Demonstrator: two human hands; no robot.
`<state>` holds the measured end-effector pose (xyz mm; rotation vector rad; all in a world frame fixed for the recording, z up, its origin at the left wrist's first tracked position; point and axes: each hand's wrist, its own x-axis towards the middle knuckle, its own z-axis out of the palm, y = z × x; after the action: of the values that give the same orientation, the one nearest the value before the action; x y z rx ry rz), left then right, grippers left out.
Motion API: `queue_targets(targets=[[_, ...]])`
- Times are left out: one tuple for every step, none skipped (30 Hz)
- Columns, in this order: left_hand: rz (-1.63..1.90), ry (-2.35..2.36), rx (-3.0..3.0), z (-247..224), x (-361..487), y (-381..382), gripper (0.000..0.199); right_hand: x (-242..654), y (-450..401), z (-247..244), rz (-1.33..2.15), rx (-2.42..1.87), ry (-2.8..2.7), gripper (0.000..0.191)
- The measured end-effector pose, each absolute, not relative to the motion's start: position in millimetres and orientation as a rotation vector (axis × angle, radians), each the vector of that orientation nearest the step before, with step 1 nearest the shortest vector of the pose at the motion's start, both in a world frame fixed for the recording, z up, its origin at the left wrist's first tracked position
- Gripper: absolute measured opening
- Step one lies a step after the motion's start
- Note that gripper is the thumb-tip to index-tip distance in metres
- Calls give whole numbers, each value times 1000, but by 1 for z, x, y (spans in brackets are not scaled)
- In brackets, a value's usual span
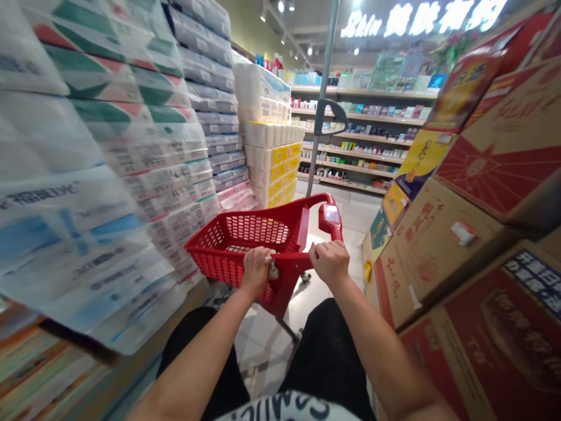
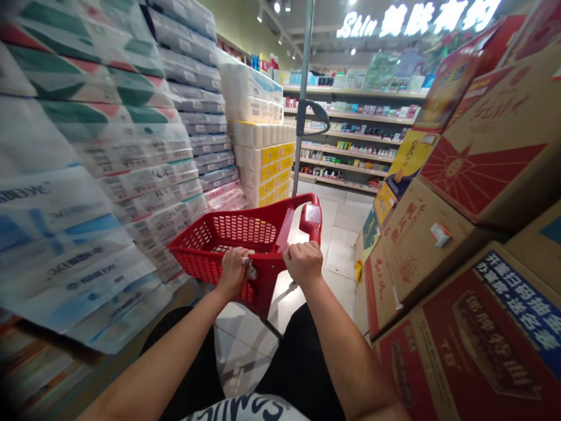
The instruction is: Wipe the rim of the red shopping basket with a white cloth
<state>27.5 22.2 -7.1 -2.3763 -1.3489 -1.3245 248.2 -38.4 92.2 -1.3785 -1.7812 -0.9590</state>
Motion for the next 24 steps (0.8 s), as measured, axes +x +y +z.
queue_targets(targets=[[-1282, -1312, -2436, -6, 23, 25, 27, 245, -41, 92, -951, -1386, -1771, 36], [-1244, -1288, -2486, -5, 18, 28, 27, 242, -42, 91, -945, -1396, -1755, 35], [-1220, -1278, -2517, -3, 14, 32, 27, 239, -43, 91, -940, -1409, -1739, 35], [-1212, -1281, -2531, -1, 11, 37, 27, 235, -42, 91, -936, -1423, -1726, 34], [-1223, -1292, -2530, 1, 9, 41, 28, 232, -41, 91, -930, -1438, -1721, 33], [-1250, -1306, -2524, 4, 8, 44, 28, 229, -40, 92, -921, -1452, -1723, 32], [-1291, -1320, -2513, 6, 7, 46, 29, 225, -38, 92, -911, -1461, -1732, 31], [-1349, -1326, -2502, 7, 7, 47, 30, 222, -37, 92, -901, -1465, -1742, 31], [-1419, -1321, -2490, 8, 9, 45, 31, 219, -37, 92, -893, -1464, -1751, 30], [-1498, -1311, -2476, 8, 11, 42, 32, 215, -36, 91, -891, -1460, -1755, 30], [-1583, -1303, -2453, 6, 14, 37, 35, 212, -36, 91, -893, -1453, -1754, 30], [-1669, -1299, -2428, 3, 19, 29, 38, 209, -37, 90, -899, -1446, -1749, 31], [-1749, -1313, -2402, -2, 24, 21, 41, 206, -37, 89, -904, -1440, -1744, 31], [-1826, -1359, -2358, -8, 30, 11, 44, 204, -37, 89, -905, -1440, -1738, 31], [-1888, -1400, -2343, -16, 36, 2, 47, 201, -37, 89, -900, -1443, -1736, 31], [-1927, -1447, -2341, -25, 42, -7, 49, 199, -36, 89, -891, -1451, -1739, 30], [-1944, -1482, -2330, -34, 46, -14, 50, 197, -35, 89, -880, -1461, -1748, 30], [-1946, -1530, -2299, -42, 49, -19, 49, 196, -34, 89, -867, -1473, -1760, 30], [-1931, -1574, -2309, -48, 50, -22, 48, 194, -33, 90, -856, -1485, -1772, 30], [-1905, -1623, -2321, -53, 50, -23, 47, 194, -31, 90, -848, -1494, -1782, 30], [-1873, -1663, -2331, -55, 48, -22, 44, 193, -30, 90, -841, -1499, -1789, 30], [-1846, -1689, -2338, -55, 45, -20, 42, 192, -28, 90, -837, -1498, -1794, 29], [-1825, -1696, -2339, -54, 42, -18, 41, 192, -26, 90, -835, -1493, -1794, 29], [-1811, -1682, -2338, -51, 40, -15, 40, 192, -25, 89, -834, -1487, -1792, 28]])
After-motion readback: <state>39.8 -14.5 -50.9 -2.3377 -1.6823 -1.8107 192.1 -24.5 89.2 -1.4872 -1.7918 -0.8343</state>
